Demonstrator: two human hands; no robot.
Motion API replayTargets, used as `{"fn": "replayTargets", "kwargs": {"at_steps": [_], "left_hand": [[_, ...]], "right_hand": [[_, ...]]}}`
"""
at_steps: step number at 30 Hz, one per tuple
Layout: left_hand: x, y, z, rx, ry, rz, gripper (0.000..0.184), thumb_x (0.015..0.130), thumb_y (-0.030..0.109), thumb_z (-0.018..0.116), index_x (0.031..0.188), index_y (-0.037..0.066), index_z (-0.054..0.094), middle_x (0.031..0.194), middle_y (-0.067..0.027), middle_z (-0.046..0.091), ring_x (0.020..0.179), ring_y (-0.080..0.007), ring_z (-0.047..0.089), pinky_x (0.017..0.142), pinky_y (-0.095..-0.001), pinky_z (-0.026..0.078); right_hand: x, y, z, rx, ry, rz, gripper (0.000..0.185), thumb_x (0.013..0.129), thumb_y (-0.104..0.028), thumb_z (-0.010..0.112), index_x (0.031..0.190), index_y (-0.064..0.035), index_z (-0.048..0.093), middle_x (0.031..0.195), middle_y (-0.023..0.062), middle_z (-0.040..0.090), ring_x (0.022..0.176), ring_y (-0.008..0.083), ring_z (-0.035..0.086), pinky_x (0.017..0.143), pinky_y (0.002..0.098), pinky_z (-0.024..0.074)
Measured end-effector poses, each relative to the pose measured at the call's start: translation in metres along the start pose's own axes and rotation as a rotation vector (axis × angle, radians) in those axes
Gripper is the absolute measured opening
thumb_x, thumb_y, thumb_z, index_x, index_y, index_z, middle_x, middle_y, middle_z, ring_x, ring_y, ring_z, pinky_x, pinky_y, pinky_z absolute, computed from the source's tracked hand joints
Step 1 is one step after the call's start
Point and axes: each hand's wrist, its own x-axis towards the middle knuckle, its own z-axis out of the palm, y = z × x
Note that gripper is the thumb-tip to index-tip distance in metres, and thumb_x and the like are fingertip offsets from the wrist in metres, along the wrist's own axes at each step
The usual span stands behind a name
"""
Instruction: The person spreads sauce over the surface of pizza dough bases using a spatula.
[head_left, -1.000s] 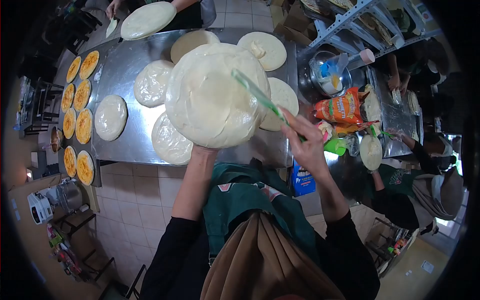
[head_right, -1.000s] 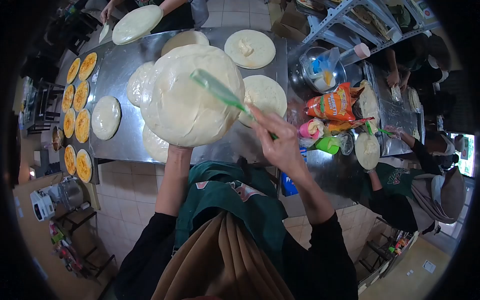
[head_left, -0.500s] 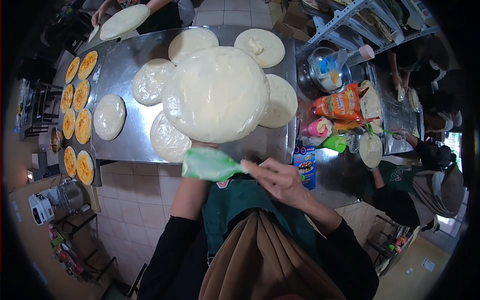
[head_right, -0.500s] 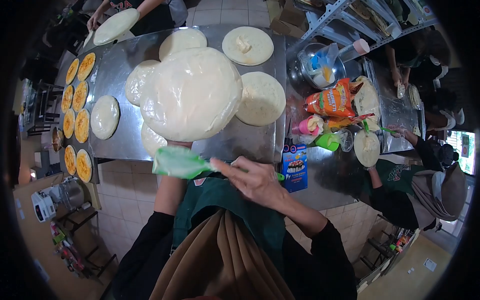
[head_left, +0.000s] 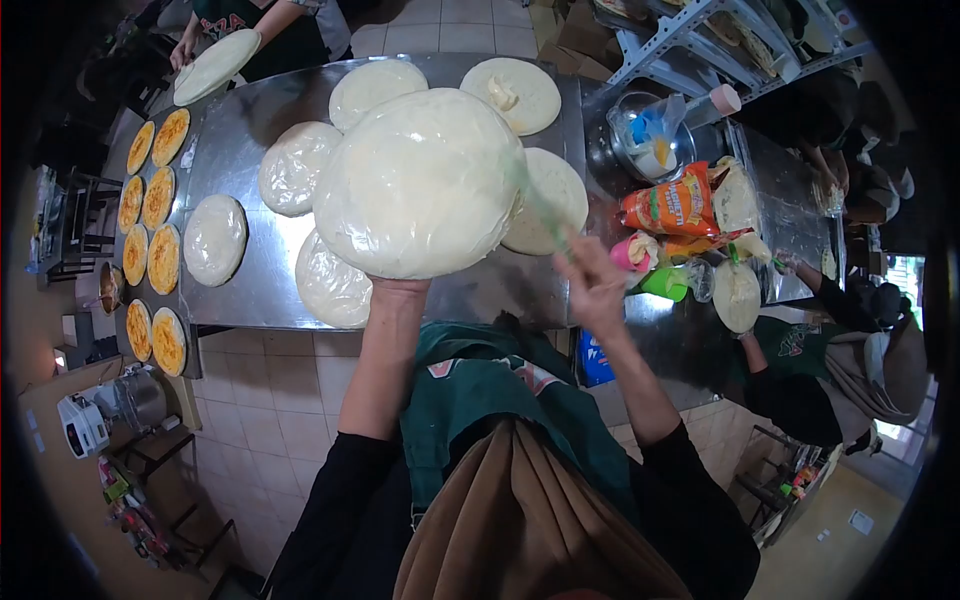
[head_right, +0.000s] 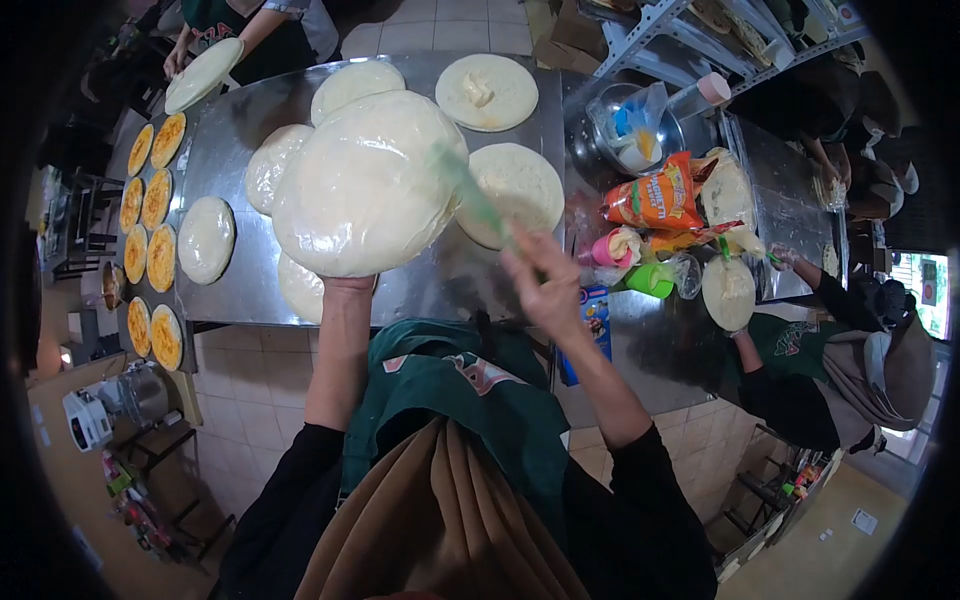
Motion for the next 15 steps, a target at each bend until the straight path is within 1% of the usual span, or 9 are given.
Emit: {"fn": "replayTargets", "kwargs": {"at_steps": [2,3,4,6,8,9,12,14,15], "left_hand": [[0.003,-0.001,-0.002,-0.015,-0.027,-0.018,0.058,0.09,0.047,0.049,0.135,0.012,0.044,0.137,-0.0134,0.047,0.123,-0.0345,0.047,0.101,-0.0554,0.04],[0.004,-0.001,-0.002,-0.025,-0.041,-0.024,0.058,0.09,0.048,0.049,0.136,0.012,0.043,0.137,-0.0134,0.047,0.123,-0.0345,0.047,0.101,-0.0554,0.039],[0.004,-0.001,-0.003,-0.028,-0.05,-0.033,0.059,0.09,0.048,0.048,0.136,0.012,0.043,0.137,-0.0134,0.046,0.123,-0.0344,0.047,0.101,-0.0554,0.039],[0.002,-0.001,-0.003,-0.04,-0.062,-0.045,0.059,0.09,0.048,0.048,0.136,0.012,0.043,0.138,-0.0133,0.046,0.123,-0.0343,0.047,0.101,-0.0554,0.039],[0.002,-0.001,-0.001,-0.046,-0.07,-0.062,0.059,0.09,0.048,0.048,0.136,0.013,0.042,0.138,-0.0133,0.045,0.123,-0.0342,0.047,0.101,-0.0555,0.039],[0.001,-0.001,0.0,-0.05,-0.075,-0.071,0.059,0.09,0.048,0.048,0.137,0.013,0.042,0.138,-0.0132,0.045,0.123,-0.0342,0.047,0.101,-0.0555,0.039],[0.001,0.002,0.002,-0.065,-0.086,-0.086,0.06,0.09,0.049,0.048,0.137,0.013,0.041,0.139,-0.0132,0.044,0.123,-0.034,0.047,0.102,-0.0555,0.038],[0.002,0.003,-0.001,-0.08,-0.095,-0.084,0.06,0.09,0.049,0.047,0.138,0.013,0.04,0.139,-0.0131,0.043,0.123,-0.0339,0.047,0.102,-0.0555,0.038],[0.002,0.003,-0.004,-0.089,-0.1,-0.086,0.061,0.09,0.049,0.047,0.138,0.014,0.04,0.14,-0.0131,0.043,0.123,-0.0339,0.047,0.102,-0.0556,0.038]], "right_hand": [[-0.017,0.001,0.02,0.128,-0.069,0.036,0.034,0.082,-0.005,0.065,0.116,-0.0053,0.065,0.107,0.0139,0.061,0.098,0.0235,0.06,0.085,0.0334,0.0478],[-0.021,-0.003,0.03,0.167,-0.123,-0.127,0.035,0.082,-0.006,0.065,0.116,-0.0036,0.064,0.111,0.0148,0.059,0.106,0.0261,0.058,0.09,0.0351,0.0464],[-0.018,-0.008,0.037,0.183,-0.146,-0.196,0.036,0.083,-0.006,0.064,0.118,-0.0031,0.063,0.103,0.0116,0.061,0.094,0.021,0.059,0.081,0.0312,0.0479],[-0.013,-0.016,0.039,0.377,-0.144,-0.056,0.038,0.084,-0.007,0.063,0.122,-0.0024,0.06,0.088,0.005,0.06,0.075,0.0121,0.057,0.066,0.0246,0.0463],[0.004,-0.015,0.036,0.719,-0.075,0.348,0.04,0.086,-0.007,0.062,0.125,-0.0018,0.057,0.076,-0.0019,0.058,0.058,0.0045,0.049,0.053,0.0191,0.0399],[0.022,-0.018,0.03,0.761,-0.029,0.357,0.042,0.087,-0.007,0.061,0.129,-0.003,0.054,0.064,-0.0093,0.048,0.047,-0.0008,0.032,0.044,0.0171,0.0272],[0.041,-0.037,0.0,0.533,-0.011,0.196,0.039,0.088,-0.006,0.059,0.126,0.0002,0.055,0.089,0.0027,0.062,0.067,0.006,0.052,0.057,0.0193,0.0403],[0.035,-0.022,-0.001,0.057,0.064,-0.131,0.038,0.085,-0.003,0.059,0.124,-0.0013,0.058,0.116,0.0151,0.06,0.097,0.0209,0.061,0.081,0.0278,0.0489],[0.019,-0.016,0.008,0.015,0.042,-0.131,0.038,0.084,-0.001,0.059,0.122,-0.003,0.059,0.117,0.0163,0.059,0.1,0.0245,0.061,0.085,0.0304,0.0483]]}}
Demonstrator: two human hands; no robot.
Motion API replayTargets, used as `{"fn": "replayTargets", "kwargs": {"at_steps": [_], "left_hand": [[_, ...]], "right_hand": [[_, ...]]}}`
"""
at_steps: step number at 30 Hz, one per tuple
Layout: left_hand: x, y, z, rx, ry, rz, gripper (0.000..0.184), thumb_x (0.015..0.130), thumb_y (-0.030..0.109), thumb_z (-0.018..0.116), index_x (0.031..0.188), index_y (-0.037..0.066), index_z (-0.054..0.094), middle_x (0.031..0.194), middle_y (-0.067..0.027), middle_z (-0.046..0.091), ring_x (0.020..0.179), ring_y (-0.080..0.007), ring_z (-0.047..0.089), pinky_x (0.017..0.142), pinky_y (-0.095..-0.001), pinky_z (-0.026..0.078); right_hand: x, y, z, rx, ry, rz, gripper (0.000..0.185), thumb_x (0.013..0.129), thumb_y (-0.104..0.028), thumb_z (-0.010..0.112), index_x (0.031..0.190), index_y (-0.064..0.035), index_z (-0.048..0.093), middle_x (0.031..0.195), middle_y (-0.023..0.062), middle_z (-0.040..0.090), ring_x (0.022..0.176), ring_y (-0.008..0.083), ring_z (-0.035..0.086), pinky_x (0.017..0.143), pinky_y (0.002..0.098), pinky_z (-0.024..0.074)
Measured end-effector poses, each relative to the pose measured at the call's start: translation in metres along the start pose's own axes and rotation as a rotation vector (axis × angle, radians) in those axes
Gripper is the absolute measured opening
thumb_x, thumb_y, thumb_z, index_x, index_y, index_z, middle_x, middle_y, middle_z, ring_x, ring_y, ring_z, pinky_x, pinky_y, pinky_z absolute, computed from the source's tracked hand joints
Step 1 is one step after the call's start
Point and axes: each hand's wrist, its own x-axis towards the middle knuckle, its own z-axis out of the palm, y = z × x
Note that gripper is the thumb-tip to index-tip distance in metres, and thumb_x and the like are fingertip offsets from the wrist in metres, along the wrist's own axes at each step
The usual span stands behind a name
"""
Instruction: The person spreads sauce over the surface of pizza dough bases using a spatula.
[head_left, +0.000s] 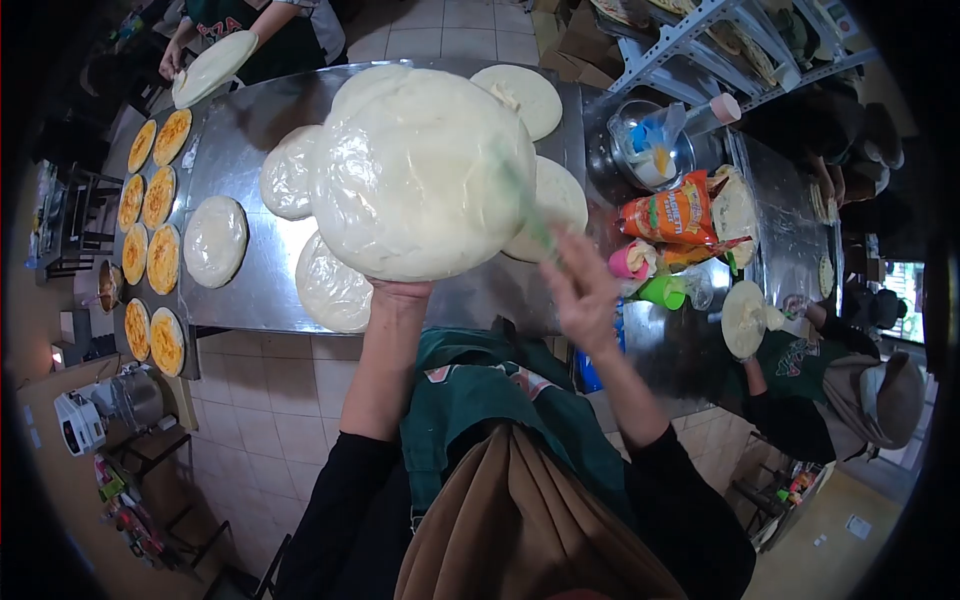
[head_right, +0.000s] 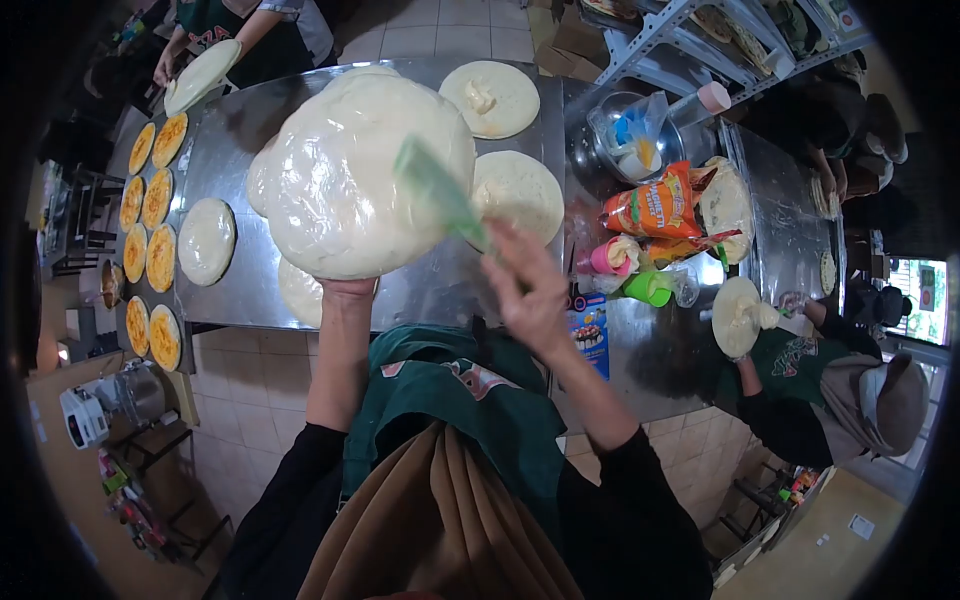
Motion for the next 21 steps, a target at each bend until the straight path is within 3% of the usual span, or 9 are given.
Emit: {"fn": "replayTargets", "kwargs": {"at_steps": [6,7,10,11,12,14,16,20,21], "left_hand": [[0.003,0.003,0.001,-0.092,-0.092,-0.116,0.062,0.09,0.05,0.047,0.139,0.014,0.038,0.141,-0.0129,0.041,0.123,-0.0335,0.047,0.102,-0.0556,0.037],[0.003,0.003,0.002,-0.138,-0.131,-0.181,0.062,0.09,0.05,0.046,0.139,0.014,0.038,0.141,-0.0129,0.041,0.123,-0.0335,0.047,0.102,-0.0556,0.037],[0.005,0.001,0.004,-0.221,-0.185,-0.283,0.062,0.09,0.051,0.046,0.14,0.015,0.037,0.142,-0.0128,0.04,0.123,-0.0333,0.047,0.103,-0.0557,0.037],[0.003,0.002,0.0,-0.203,-0.145,-0.243,0.063,0.09,0.051,0.046,0.14,0.014,0.037,0.142,-0.0128,0.04,0.123,-0.0332,0.046,0.103,-0.0551,0.036],[0.001,0.002,-0.003,-0.184,-0.105,-0.204,0.063,0.09,0.051,0.046,0.14,0.014,0.036,0.142,-0.0128,0.04,0.123,-0.0331,0.046,0.104,-0.0545,0.036],[-0.004,0.004,-0.011,-0.103,-0.026,-0.071,0.063,0.089,0.051,0.046,0.14,0.014,0.037,0.141,-0.0125,0.041,0.125,-0.0329,0.044,0.105,-0.0537,0.035],[-0.001,-0.003,-0.004,-0.002,-0.048,0.017,0.064,0.089,0.052,0.046,0.139,0.013,0.038,0.141,-0.0119,0.041,0.126,-0.0325,0.043,0.106,-0.0532,0.034],[0.01,-0.015,0.019,0.107,-0.057,0.025,0.061,0.088,0.05,0.049,0.137,0.015,0.043,0.14,-0.0089,0.044,0.128,-0.0317,0.041,0.107,-0.0527,0.031],[0.009,-0.011,0.02,0.063,-0.05,-0.043,0.06,0.088,0.05,0.05,0.136,0.015,0.043,0.139,-0.0087,0.045,0.128,-0.0317,0.042,0.107,-0.0526,0.031]], "right_hand": [[-0.043,-0.014,0.035,0.282,-0.252,0.068,0.035,0.081,0.005,0.059,0.115,-0.0029,0.064,0.123,0.0161,0.056,0.101,0.0229,0.062,0.089,0.0298,0.0478],[-0.034,-0.026,0.039,0.631,-0.008,0.361,0.035,0.082,0.005,0.059,0.115,-0.0037,0.064,0.124,0.0147,0.056,0.1,0.0188,0.06,0.086,0.0281,0.0479],[-0.01,-0.009,0.017,0.142,0.033,0.043,0.036,0.082,0.005,0.06,0.117,-0.0051,0.064,0.124,0.0155,0.055,0.102,0.0186,0.059,0.084,0.0274,0.0484],[-0.019,-0.016,0.023,0.171,-0.04,0.121,0.035,0.083,0.003,0.059,0.116,-0.0055,0.064,0.124,0.0166,0.055,0.105,0.0226,0.058,0.086,0.0292,0.0481],[-0.029,-0.008,0.032,0.196,-0.109,-0.075,0.035,0.083,0.002,0.058,0.117,-0.0063,0.064,0.123,0.0173,0.055,0.106,0.0224,0.058,0.085,0.0285,0.0484],[-0.044,-0.019,0.039,0.39,-0.277,0.016,0.038,0.083,-0.001,0.058,0.121,-0.0066,0.062,0.117,0.0159,0.058,0.102,0.0166,0.058,0.079,0.0264,0.0494],[-0.027,-0.022,0.038,0.301,-0.152,0.013,0.039,0.084,-0.002,0.059,0.123,-0.0048,0.06,0.111,0.0155,0.06,0.099,0.0129,0.058,0.073,0.0244,0.0492],[0.028,-0.025,0.01,0.602,-0.035,0.596,0.037,0.084,-0.003,0.058,0.121,0.0017,0.059,0.105,0.0165,0.064,0.102,0.0163,0.059,0.079,0.0277,0.0487],[0.032,-0.026,0.005,0.523,-0.016,0.456,0.037,0.084,-0.002,0.058,0.121,0.0021,0.059,0.105,0.0167,0.065,0.102,0.0186,0.06,0.081,0.029,0.0487]]}}
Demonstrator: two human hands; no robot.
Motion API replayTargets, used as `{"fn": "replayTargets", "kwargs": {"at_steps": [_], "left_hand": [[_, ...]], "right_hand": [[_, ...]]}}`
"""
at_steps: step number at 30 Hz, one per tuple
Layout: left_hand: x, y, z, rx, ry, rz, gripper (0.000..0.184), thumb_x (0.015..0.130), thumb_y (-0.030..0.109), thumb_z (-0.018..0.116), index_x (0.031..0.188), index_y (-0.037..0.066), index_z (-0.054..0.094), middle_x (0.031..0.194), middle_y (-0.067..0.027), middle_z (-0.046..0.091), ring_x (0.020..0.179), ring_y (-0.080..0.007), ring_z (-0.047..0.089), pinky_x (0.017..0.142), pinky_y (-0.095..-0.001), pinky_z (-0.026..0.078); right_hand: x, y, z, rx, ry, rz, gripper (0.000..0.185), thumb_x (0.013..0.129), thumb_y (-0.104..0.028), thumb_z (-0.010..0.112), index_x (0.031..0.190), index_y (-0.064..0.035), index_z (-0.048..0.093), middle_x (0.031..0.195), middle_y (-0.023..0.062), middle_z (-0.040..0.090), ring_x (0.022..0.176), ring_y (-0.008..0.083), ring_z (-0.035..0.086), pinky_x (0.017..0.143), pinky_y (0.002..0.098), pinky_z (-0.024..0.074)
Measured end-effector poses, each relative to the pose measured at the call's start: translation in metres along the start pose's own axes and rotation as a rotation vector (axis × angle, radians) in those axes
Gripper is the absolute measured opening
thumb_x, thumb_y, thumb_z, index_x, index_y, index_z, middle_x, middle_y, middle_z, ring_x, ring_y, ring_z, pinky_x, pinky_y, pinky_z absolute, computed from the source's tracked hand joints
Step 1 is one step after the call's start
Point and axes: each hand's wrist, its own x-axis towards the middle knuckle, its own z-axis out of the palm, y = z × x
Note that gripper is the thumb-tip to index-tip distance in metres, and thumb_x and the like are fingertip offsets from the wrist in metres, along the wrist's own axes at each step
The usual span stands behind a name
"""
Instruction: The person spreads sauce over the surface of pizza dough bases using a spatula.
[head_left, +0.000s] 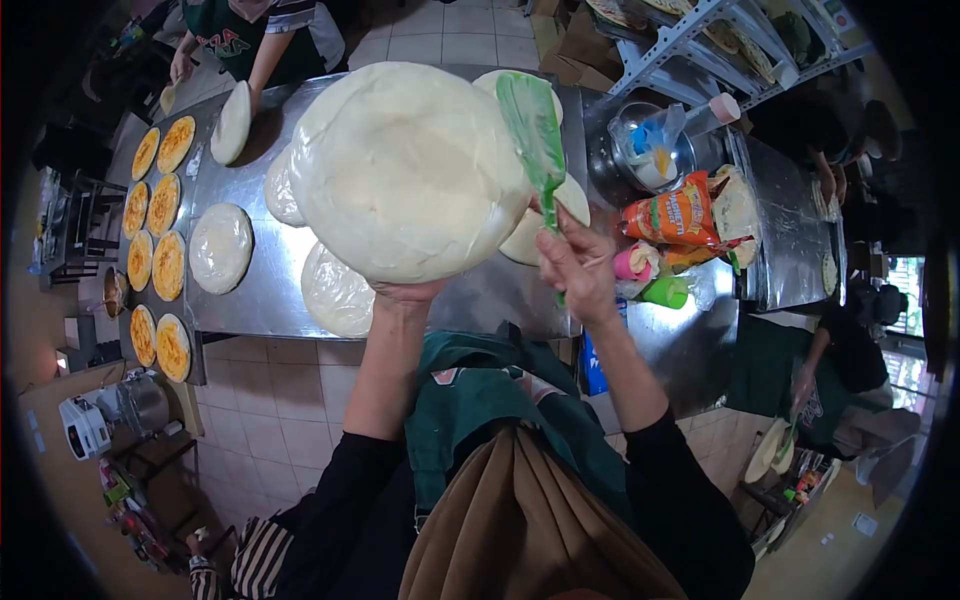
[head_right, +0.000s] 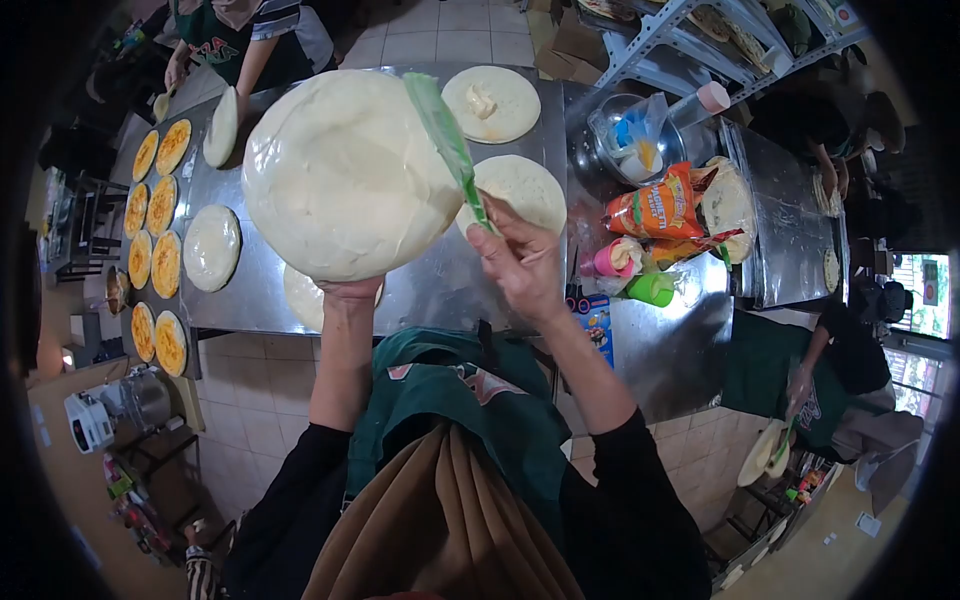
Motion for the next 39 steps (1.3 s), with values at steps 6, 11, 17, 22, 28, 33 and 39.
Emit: {"fn": "replayTargets", "kwargs": {"at_steps": [6,11,17,22,28,33,39], "left_hand": [[-0.002,0.007,-0.014,-0.066,0.024,-0.018,0.059,0.088,0.05,0.051,0.135,0.015,0.044,0.139,-0.0086,0.046,0.128,-0.0319,0.042,0.107,-0.0526,0.031],[0.002,0.005,-0.015,-0.045,0.044,-0.003,0.06,0.087,0.05,0.051,0.135,0.015,0.044,0.139,-0.0087,0.046,0.128,-0.032,0.042,0.107,-0.0527,0.032],[0.005,0.004,-0.018,-0.047,0.047,0.008,0.06,0.087,0.05,0.051,0.135,0.015,0.044,0.139,-0.0089,0.046,0.127,-0.0321,0.042,0.107,-0.0528,0.032],[-0.002,0.004,-0.016,-0.034,0.061,0.014,0.06,0.087,0.05,0.051,0.135,0.015,0.044,0.138,-0.0091,0.046,0.127,-0.0322,0.043,0.106,-0.0529,0.032],[-0.003,0.004,-0.015,-0.034,0.057,0.025,0.06,0.087,0.05,0.051,0.135,0.014,0.044,0.138,-0.0093,0.046,0.127,-0.0323,0.043,0.106,-0.053,0.033],[-0.003,0.003,-0.019,-0.035,0.054,0.041,0.06,0.087,0.05,0.051,0.135,0.014,0.044,0.138,-0.0094,0.046,0.127,-0.0324,0.043,0.106,-0.0531,0.033],[-0.004,-0.002,-0.021,-0.035,0.066,0.024,0.061,0.087,0.05,0.051,0.135,0.014,0.044,0.138,-0.0096,0.046,0.127,-0.0325,0.043,0.106,-0.0532,0.033]], "right_hand": [[-0.041,0.022,0.011,-0.609,-0.072,-0.473,0.035,0.083,0.0,0.061,0.118,-0.004,0.063,0.108,0.0161,0.063,0.103,0.0265,0.062,0.081,0.0342,0.0514],[-0.046,0.025,0.011,-0.45,-0.065,-0.398,0.037,0.081,0.003,0.062,0.117,-0.0076,0.065,0.106,0.0136,0.06,0.083,0.0168,0.062,0.066,0.0242,0.051],[-0.051,0.072,0.006,-0.434,-0.091,-0.513,0.035,0.082,0.004,0.063,0.114,-0.0071,0.065,0.116,0.0127,0.056,0.08,0.0121,0.06,0.071,0.0215,0.0485],[-0.038,0.051,0.018,-0.082,-0.059,-0.211,0.035,0.085,-0.001,0.06,0.121,-0.0016,0.06,0.104,0.009,0.06,0.071,0.0056,0.053,0.061,0.02,0.0435],[-0.006,0.006,-0.011,-0.254,0.03,-0.293,0.038,0.087,-0.004,0.06,0.125,-0.0018,0.057,0.092,0.0028,0.06,0.059,0.0065,0.05,0.049,0.0202,0.0402],[-0.057,0.013,0.005,-0.691,-0.228,-0.446,0.039,0.085,-0.002,0.061,0.124,-0.0083,0.06,0.086,0.0095,0.061,0.068,0.0159,0.058,0.063,0.0276,0.049],[0.023,-0.038,-0.018,-0.681,-0.05,-0.443,0.036,0.088,-0.005,0.057,0.123,-0.0091,0.061,0.073,0.0074,0.053,0.062,0.0154,0.049,0.059,0.0268,0.0419]]}}
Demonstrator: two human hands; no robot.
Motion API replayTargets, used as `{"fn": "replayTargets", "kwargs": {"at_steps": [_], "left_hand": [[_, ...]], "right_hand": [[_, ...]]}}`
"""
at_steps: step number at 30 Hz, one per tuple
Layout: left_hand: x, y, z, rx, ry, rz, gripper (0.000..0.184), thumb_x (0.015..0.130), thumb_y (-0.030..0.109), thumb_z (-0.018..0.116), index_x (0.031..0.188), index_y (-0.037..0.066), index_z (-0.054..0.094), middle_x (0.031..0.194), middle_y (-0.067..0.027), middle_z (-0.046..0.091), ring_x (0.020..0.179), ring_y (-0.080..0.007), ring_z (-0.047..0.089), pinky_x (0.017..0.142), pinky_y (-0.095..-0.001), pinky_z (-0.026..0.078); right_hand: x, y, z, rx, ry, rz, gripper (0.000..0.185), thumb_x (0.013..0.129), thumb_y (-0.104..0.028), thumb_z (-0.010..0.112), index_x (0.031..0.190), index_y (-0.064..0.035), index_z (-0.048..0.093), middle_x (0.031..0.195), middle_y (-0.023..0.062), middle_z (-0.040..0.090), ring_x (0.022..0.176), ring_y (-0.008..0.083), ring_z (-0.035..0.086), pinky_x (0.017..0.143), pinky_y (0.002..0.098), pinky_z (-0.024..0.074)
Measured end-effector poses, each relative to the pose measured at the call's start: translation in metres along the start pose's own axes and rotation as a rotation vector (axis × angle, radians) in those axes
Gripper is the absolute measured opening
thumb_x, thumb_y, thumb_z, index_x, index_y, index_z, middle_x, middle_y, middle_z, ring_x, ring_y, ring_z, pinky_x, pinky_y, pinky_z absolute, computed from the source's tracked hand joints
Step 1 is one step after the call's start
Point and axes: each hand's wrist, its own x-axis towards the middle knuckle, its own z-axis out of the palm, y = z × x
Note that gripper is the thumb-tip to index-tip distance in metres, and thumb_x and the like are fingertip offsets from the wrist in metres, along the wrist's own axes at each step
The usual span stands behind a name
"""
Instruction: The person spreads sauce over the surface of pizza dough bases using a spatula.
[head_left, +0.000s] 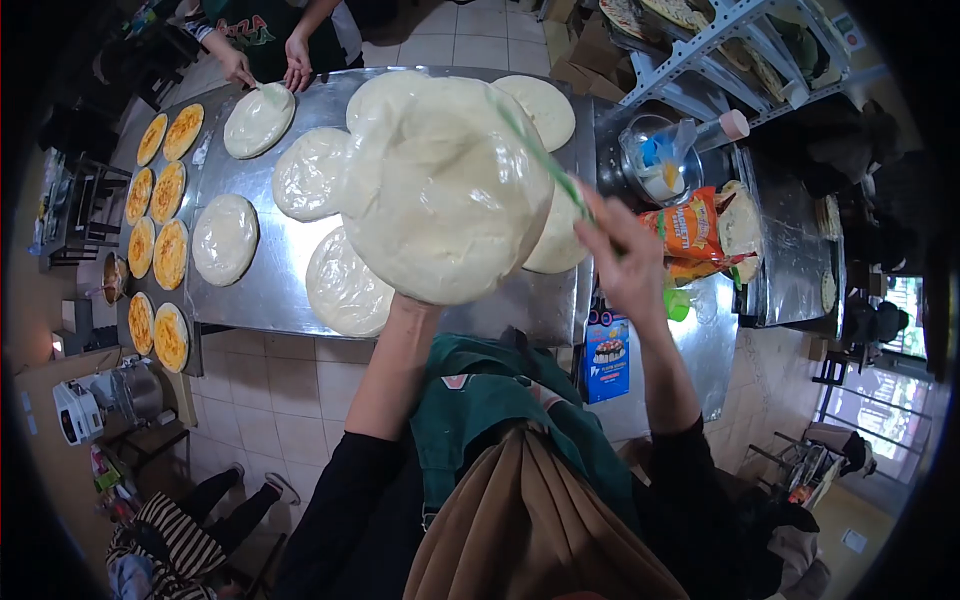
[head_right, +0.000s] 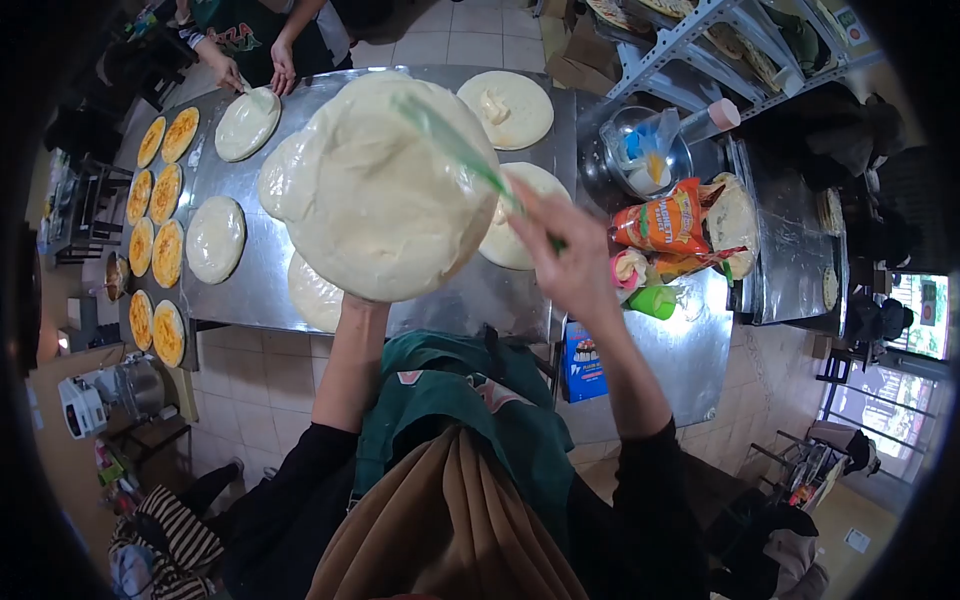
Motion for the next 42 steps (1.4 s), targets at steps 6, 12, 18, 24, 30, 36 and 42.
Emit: {"fn": "replayTargets", "kwargs": {"at_steps": [6,12,18,24,30,36,42], "left_hand": [[-0.004,-0.008,-0.004,-0.001,0.013,-0.013,0.061,0.087,0.05,0.051,0.135,0.014,0.044,0.138,-0.0098,0.046,0.127,-0.0326,0.043,0.105,-0.0533,0.034],[-0.012,-0.005,-0.005,0.003,0.034,-0.003,0.061,0.087,0.05,0.052,0.135,0.014,0.044,0.138,-0.01,0.046,0.126,-0.0328,0.044,0.105,-0.0534,0.034],[-0.011,-0.01,-0.011,-0.003,0.05,-0.032,0.061,0.087,0.05,0.052,0.135,0.014,0.044,0.138,-0.0102,0.046,0.126,-0.0329,0.044,0.105,-0.0535,0.034],[-0.009,-0.007,-0.009,0.014,0.061,-0.024,0.062,0.087,0.05,0.052,0.135,0.013,0.044,0.138,-0.0104,0.046,0.126,-0.033,0.044,0.105,-0.0536,0.035],[-0.009,-0.008,-0.011,0.007,0.059,-0.021,0.062,0.087,0.051,0.052,0.135,0.013,0.044,0.138,-0.0106,0.046,0.126,-0.0331,0.044,0.104,-0.0537,0.035],[-0.007,-0.006,-0.009,0.0,0.055,-0.005,0.062,0.087,0.051,0.052,0.135,0.013,0.044,0.138,-0.0107,0.046,0.126,-0.0332,0.044,0.104,-0.0538,0.035],[-0.006,-0.001,-0.006,0.007,0.044,0.015,0.062,0.087,0.051,0.052,0.135,0.013,0.044,0.138,-0.0109,0.046,0.125,-0.0333,0.045,0.104,-0.0539,0.036]], "right_hand": [[-0.005,-0.017,0.025,-0.181,-0.314,-0.203,0.045,0.087,-0.006,0.058,0.13,-0.02,0.056,0.082,0.0085,0.057,0.065,0.0174,0.055,0.062,0.0322,0.0478],[-0.035,-0.004,0.01,0.164,-0.26,0.045,0.039,0.087,-0.004,0.058,0.125,-0.0134,0.06,0.076,0.0069,0.059,0.066,0.0142,0.055,0.061,0.0276,0.0468],[-0.035,-0.006,0.01,-0.028,-0.36,0.067,0.032,0.087,-0.003,0.058,0.119,-0.0037,0.061,0.078,0.0091,0.06,0.069,0.012,0.055,0.064,0.0273,0.0465],[-0.05,0.022,0.008,0.145,-0.139,0.069,0.032,0.089,-0.007,0.059,0.12,-0.0057,0.062,0.082,0.0097,0.062,0.069,0.0127,0.057,0.063,0.028,0.048],[-0.074,-0.003,0.016,-0.062,-0.409,-0.042,0.051,0.085,-0.005,0.062,0.131,-0.0248,0.054,0.075,0.0066,0.055,0.063,0.0207,0.057,0.057,0.0307,0.0483],[-0.049,0.009,0.0,0.028,-0.127,0.156,0.035,0.084,0.002,0.059,0.117,-0.0068,0.063,0.075,0.0093,0.059,0.064,0.0181,0.055,0.06,0.03,0.0457],[-0.077,-0.019,0.01,0.044,-0.461,0.075,0.044,0.086,0.0,0.06,0.126,-0.0173,0.059,0.073,0.0092,0.052,0.059,0.0184,0.055,0.055,0.0295,0.0456]]}}
